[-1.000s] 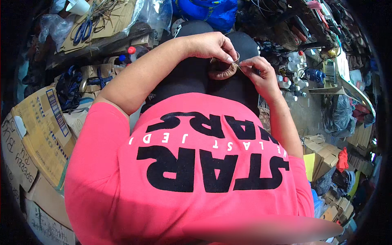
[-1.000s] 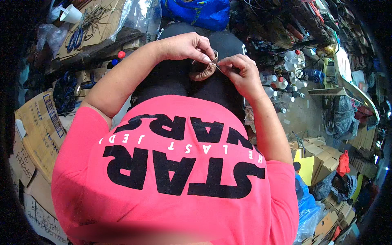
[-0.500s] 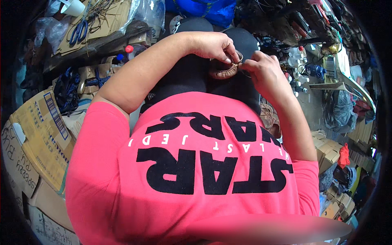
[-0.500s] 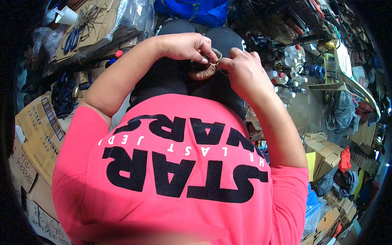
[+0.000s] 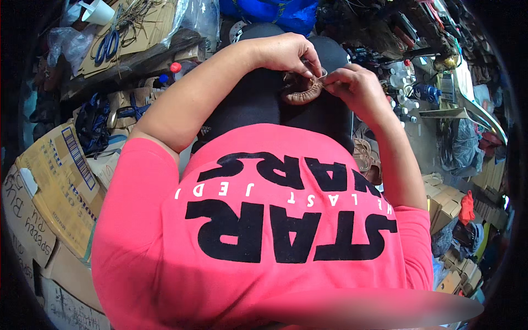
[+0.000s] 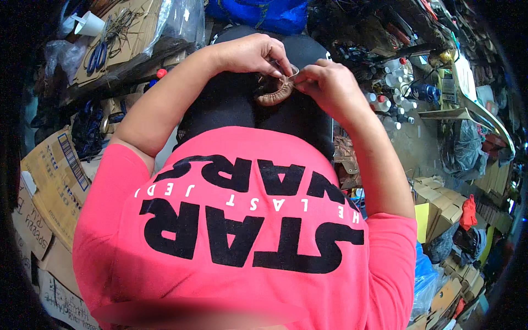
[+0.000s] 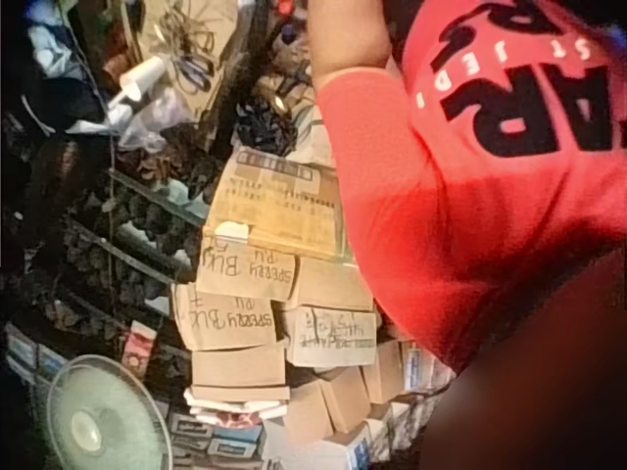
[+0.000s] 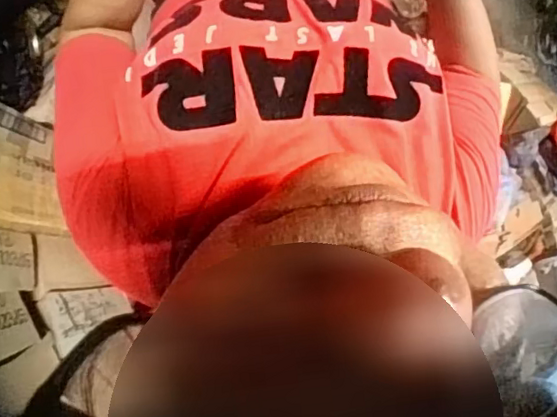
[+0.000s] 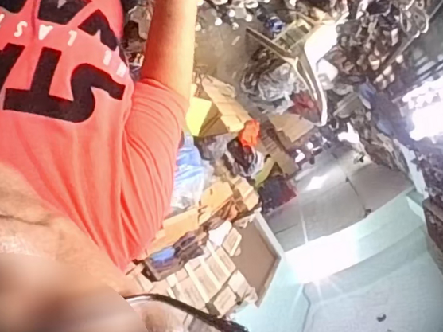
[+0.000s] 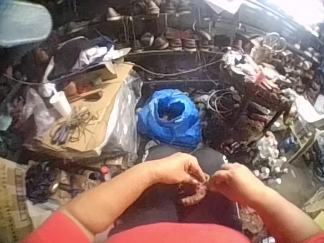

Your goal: Stitch a leather shoe upper component by hand using a needle and thread.

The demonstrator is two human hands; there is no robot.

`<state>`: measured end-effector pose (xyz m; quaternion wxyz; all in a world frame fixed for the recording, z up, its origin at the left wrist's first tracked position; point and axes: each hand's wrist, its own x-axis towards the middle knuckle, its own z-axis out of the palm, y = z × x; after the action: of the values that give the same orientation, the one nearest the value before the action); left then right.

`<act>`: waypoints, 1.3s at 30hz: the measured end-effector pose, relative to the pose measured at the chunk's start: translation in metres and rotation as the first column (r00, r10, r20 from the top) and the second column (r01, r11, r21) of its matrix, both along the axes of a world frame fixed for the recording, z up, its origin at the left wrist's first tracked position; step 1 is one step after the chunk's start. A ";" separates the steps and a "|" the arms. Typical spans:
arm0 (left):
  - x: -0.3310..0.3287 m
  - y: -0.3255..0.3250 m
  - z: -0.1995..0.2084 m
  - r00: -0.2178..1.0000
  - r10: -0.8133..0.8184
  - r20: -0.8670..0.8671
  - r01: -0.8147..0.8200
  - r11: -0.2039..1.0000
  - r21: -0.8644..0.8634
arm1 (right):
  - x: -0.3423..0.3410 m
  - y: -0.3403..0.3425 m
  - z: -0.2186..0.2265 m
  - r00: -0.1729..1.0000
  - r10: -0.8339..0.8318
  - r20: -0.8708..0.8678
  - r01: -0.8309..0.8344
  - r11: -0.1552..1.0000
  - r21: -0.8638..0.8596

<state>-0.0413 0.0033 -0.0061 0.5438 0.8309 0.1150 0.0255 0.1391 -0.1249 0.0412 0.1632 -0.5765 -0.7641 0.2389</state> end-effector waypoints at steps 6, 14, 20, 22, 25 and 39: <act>0.001 0.001 0.008 0.997 -0.033 -0.076 0.039 0.995 0.086 | 0.003 0.000 0.019 0.964 0.129 0.233 -0.174 0.967 0.187; -0.002 0.000 0.003 0.997 0.011 -0.083 -0.016 0.998 -0.055 | 0.004 -0.008 0.000 0.999 0.032 0.033 -0.035 0.995 0.092; 0.000 -0.002 0.000 0.996 0.006 -0.089 -0.024 0.978 -0.209 | 0.007 -0.015 -0.011 0.988 -0.051 -0.149 0.055 0.998 0.025; 0.000 -0.003 0.001 0.997 -0.010 -0.071 -0.008 0.969 -0.247 | 0.008 -0.015 -0.010 0.991 -0.034 -0.129 0.039 0.999 0.037; 0.000 -0.005 0.002 0.998 -0.007 -0.065 -0.013 0.953 -0.304 | 0.008 -0.014 -0.007 0.993 -0.045 -0.106 0.044 0.999 -0.005; 0.004 -0.007 -0.004 0.996 0.002 -0.093 -0.036 0.930 -0.367 | 0.009 -0.014 0.004 0.988 -0.040 -0.150 0.021 0.992 -0.124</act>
<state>-0.0377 -0.0032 -0.0099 0.6837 0.7135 0.1503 -0.0292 0.1478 -0.1393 0.0452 0.1892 -0.5772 -0.7245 0.3260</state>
